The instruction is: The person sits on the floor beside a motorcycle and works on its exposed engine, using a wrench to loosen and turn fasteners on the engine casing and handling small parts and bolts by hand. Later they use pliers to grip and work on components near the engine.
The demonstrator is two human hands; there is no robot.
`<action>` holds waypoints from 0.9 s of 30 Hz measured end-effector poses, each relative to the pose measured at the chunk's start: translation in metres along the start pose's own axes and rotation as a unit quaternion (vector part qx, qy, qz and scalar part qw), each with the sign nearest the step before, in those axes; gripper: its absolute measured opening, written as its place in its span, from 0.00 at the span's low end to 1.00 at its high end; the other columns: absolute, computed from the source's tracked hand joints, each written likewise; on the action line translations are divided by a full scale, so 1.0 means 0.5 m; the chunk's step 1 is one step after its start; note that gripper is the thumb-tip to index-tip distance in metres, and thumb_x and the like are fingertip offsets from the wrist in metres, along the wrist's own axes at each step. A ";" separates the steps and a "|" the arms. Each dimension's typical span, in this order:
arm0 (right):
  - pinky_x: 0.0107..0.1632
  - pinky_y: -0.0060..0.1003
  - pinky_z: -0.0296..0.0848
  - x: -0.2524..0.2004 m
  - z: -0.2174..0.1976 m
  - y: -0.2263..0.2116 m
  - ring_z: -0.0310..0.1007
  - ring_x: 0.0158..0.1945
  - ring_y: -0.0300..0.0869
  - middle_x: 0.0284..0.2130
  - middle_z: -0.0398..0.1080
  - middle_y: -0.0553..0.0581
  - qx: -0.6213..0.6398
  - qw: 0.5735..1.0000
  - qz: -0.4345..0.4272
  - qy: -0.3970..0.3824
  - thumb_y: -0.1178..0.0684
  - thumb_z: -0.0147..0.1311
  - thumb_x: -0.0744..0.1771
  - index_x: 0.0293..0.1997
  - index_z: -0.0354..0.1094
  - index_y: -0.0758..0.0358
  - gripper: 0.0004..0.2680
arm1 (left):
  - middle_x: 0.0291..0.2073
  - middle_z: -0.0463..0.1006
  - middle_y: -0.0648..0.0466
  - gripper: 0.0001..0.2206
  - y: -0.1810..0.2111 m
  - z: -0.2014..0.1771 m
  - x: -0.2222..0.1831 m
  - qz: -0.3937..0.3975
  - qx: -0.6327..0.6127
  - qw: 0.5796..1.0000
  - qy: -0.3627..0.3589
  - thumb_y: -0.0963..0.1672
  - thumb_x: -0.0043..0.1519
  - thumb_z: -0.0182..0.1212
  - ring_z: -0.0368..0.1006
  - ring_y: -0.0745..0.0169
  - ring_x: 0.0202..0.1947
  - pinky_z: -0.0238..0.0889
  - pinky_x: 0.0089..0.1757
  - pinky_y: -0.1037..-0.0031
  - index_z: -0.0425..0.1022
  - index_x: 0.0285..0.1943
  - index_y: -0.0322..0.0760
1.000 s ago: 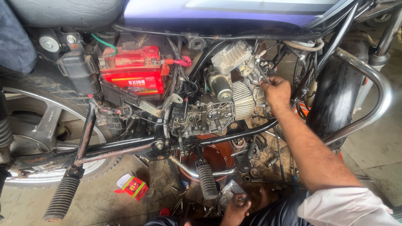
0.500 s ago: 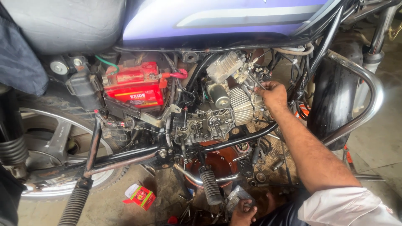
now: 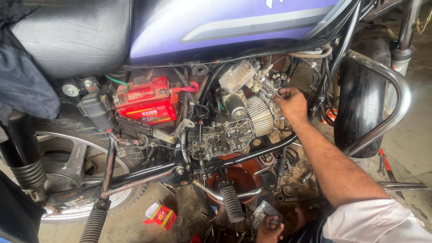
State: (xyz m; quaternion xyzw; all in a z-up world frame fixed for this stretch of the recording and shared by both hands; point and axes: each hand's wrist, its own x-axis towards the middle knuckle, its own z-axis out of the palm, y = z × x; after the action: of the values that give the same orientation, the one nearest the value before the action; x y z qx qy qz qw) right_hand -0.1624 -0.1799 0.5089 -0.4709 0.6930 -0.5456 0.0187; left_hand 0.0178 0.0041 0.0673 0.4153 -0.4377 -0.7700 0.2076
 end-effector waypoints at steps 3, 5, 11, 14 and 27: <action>0.40 0.33 0.74 0.018 0.000 0.011 0.76 0.33 0.36 0.33 0.78 0.55 0.032 0.997 0.059 -0.022 0.54 0.68 0.63 0.43 0.75 0.68 0.10 | 0.31 0.77 0.55 0.27 0.019 0.009 -0.018 -0.014 0.009 1.000 0.006 0.45 0.64 0.69 0.75 0.73 0.26 0.66 0.28 0.77 0.62 0.69 0.31; 0.39 0.34 0.74 0.020 -0.001 0.014 0.76 0.32 0.36 0.32 0.78 0.55 0.051 0.996 0.062 -0.034 0.55 0.67 0.63 0.42 0.75 0.68 0.09 | 0.31 0.77 0.55 0.27 0.023 0.012 -0.021 -0.013 0.015 1.000 0.008 0.45 0.64 0.69 0.75 0.73 0.26 0.66 0.29 0.77 0.62 0.68 0.31; 0.41 0.34 0.74 0.004 -0.005 -0.002 0.77 0.34 0.38 0.32 0.78 0.57 0.043 0.997 0.063 -0.022 0.55 0.62 0.66 0.45 0.76 0.67 0.07 | 0.32 0.78 0.55 0.25 0.053 0.022 -0.057 0.000 0.015 1.000 0.019 0.45 0.64 0.68 0.74 0.72 0.27 0.69 0.32 0.78 0.64 0.67 0.30; 0.41 0.36 0.73 0.007 -0.003 0.008 0.76 0.35 0.39 0.32 0.78 0.58 0.022 0.998 0.066 -0.001 0.54 0.60 0.67 0.47 0.76 0.67 0.08 | 0.32 0.79 0.54 0.25 0.032 0.019 -0.040 0.008 -0.010 1.000 0.016 0.44 0.64 0.69 0.74 0.71 0.28 0.69 0.33 0.78 0.64 0.67 0.30; 0.44 0.37 0.75 -0.380 -0.149 0.260 0.77 0.38 0.41 0.35 0.79 0.56 0.133 0.977 -0.038 -0.160 0.56 0.57 0.66 0.40 0.77 0.62 0.05 | 0.42 0.82 0.45 0.12 0.327 0.085 -0.289 0.405 0.383 0.830 -0.009 0.47 0.72 0.61 0.82 0.51 0.43 0.76 0.46 0.61 0.75 0.58 0.36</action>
State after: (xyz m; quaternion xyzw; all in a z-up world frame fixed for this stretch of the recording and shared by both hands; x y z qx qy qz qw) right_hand -0.1792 -0.0022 0.3454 -0.5710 0.5840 -0.5509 0.1712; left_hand 0.0578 0.0375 0.2837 0.2400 -0.8282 -0.3913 0.3215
